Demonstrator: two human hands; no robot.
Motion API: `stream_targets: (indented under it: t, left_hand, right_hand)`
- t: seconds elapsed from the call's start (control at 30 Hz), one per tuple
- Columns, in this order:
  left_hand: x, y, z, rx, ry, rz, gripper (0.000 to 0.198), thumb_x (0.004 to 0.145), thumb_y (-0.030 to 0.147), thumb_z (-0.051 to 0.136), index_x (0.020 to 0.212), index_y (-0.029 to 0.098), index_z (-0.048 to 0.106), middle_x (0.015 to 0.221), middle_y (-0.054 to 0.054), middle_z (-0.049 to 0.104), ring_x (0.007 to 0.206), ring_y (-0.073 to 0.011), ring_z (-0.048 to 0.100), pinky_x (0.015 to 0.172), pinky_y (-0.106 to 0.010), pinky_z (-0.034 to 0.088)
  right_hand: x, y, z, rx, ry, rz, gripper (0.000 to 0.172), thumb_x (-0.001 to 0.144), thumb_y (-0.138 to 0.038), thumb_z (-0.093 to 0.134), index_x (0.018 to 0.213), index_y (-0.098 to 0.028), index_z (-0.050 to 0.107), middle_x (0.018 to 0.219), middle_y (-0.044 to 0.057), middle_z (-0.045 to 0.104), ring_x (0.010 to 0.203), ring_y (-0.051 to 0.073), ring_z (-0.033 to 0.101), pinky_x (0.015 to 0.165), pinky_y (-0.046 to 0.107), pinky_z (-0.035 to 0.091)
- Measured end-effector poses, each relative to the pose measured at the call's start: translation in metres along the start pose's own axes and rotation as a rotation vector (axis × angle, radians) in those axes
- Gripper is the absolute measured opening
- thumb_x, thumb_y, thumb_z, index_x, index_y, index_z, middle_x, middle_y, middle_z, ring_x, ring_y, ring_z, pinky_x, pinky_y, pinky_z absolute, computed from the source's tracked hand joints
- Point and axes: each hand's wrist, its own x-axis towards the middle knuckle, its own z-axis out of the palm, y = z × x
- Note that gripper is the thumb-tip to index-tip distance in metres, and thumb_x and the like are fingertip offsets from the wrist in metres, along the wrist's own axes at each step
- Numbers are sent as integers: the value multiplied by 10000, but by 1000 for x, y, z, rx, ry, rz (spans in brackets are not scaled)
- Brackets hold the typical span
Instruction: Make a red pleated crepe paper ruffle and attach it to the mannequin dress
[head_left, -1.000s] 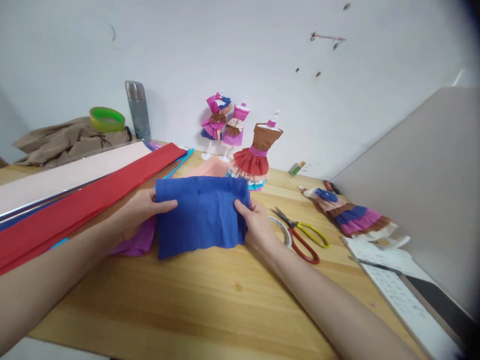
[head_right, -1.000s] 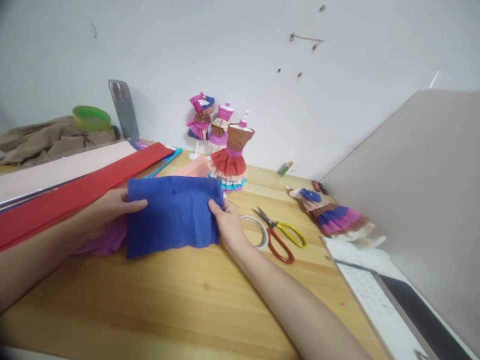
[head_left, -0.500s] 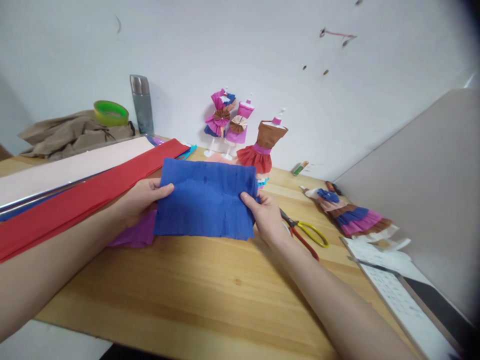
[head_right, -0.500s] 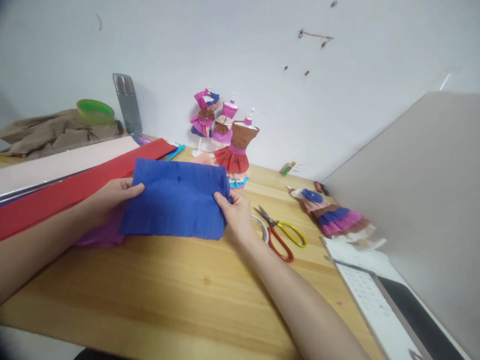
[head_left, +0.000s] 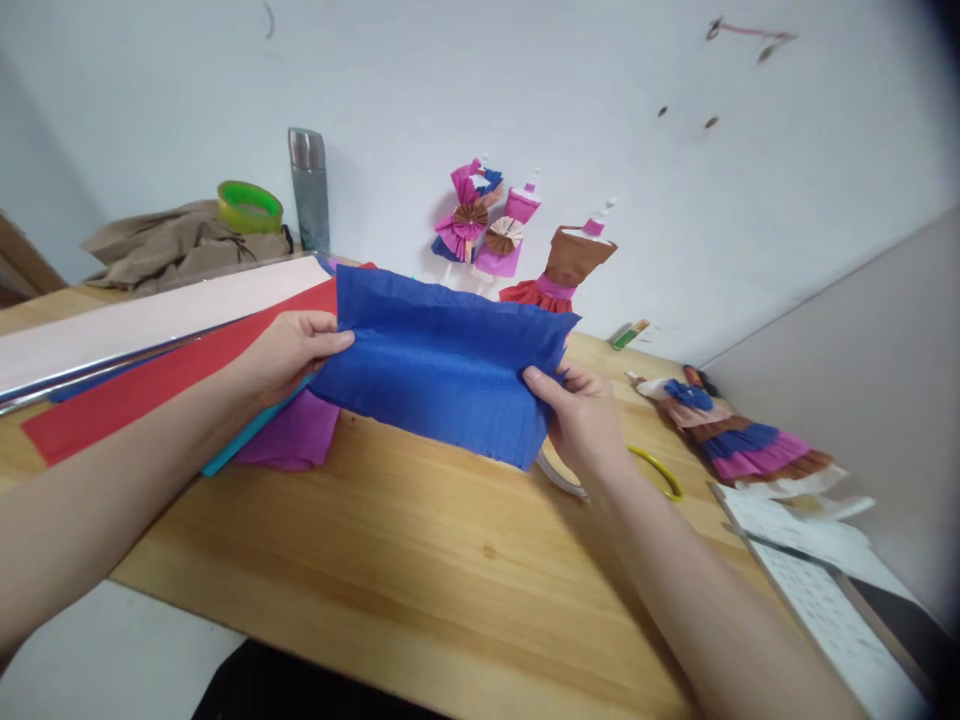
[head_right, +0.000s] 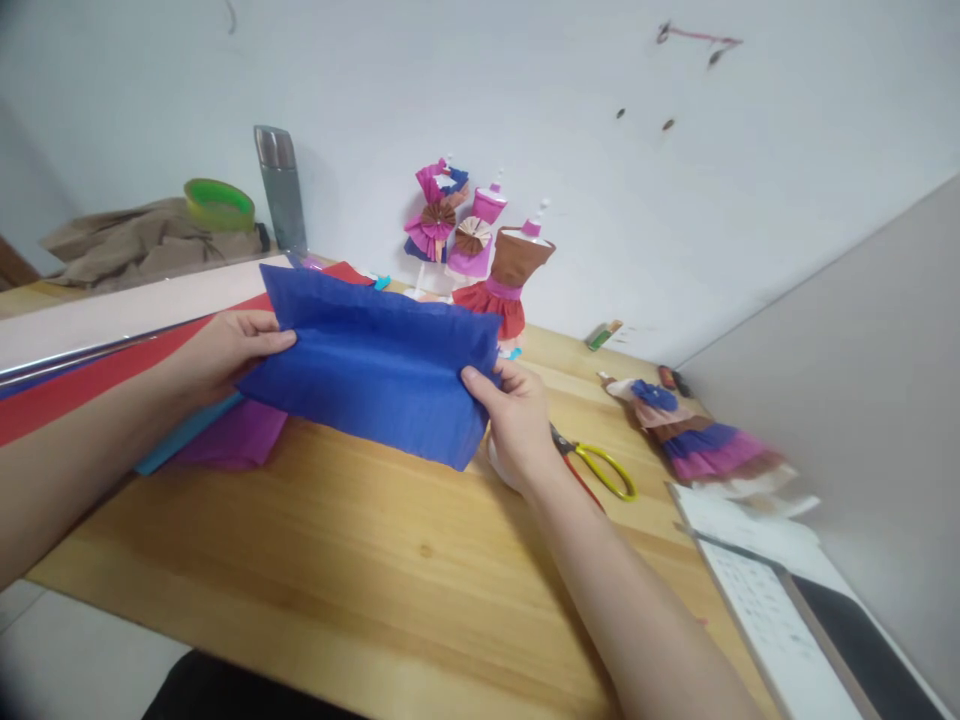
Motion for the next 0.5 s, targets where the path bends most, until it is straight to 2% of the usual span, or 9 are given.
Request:
stream_targets:
  t: [0.1,0.2,0.33,0.4,0.5]
  left_hand:
    - [0,-2,2,-86,-37,23,270,573,303,882,732,133,744,648,-59,736,591,-191,696,591,-281,583]
    - [2,-5,2,-160,-70,133,284,594,289,887,801,142,760,739,-63,761,738,-228,732,703,-321,601]
    - [3,-4,0,-200,-54,247,239,592,247,893,768,144,767,758,-55,769,707,-173,715,690,-246,589]
    - [2,-2,2,-187,-8,245,214,579,227,888,742,151,772,735,-43,766,673,-146,703,683,-217,583]
    - [0,-1,5,-138,40,218,186,584,214,867,743,177,777,759,-29,770,704,-150,705,716,-234,584]
  right_hand:
    - [2,-8,-3,2,-43,-14,200,589,-322,848,723,-238,725,683,-18,729,624,162,654,693,344,557]
    - [5,-14,-7,5,-54,-36,225,547,-288,864,711,-234,719,661,-23,716,627,165,659,654,321,557]
    - [6,-20,-9,-11,-42,-98,234,523,-263,870,691,-232,709,661,-22,713,693,190,686,623,304,548]
    - [4,-23,-9,-44,-36,-124,218,543,-290,861,673,-234,695,649,-17,705,700,199,685,605,307,536]
    - [3,-24,-10,-83,-24,-133,206,562,-321,844,681,-243,695,680,0,712,704,215,673,602,331,514]
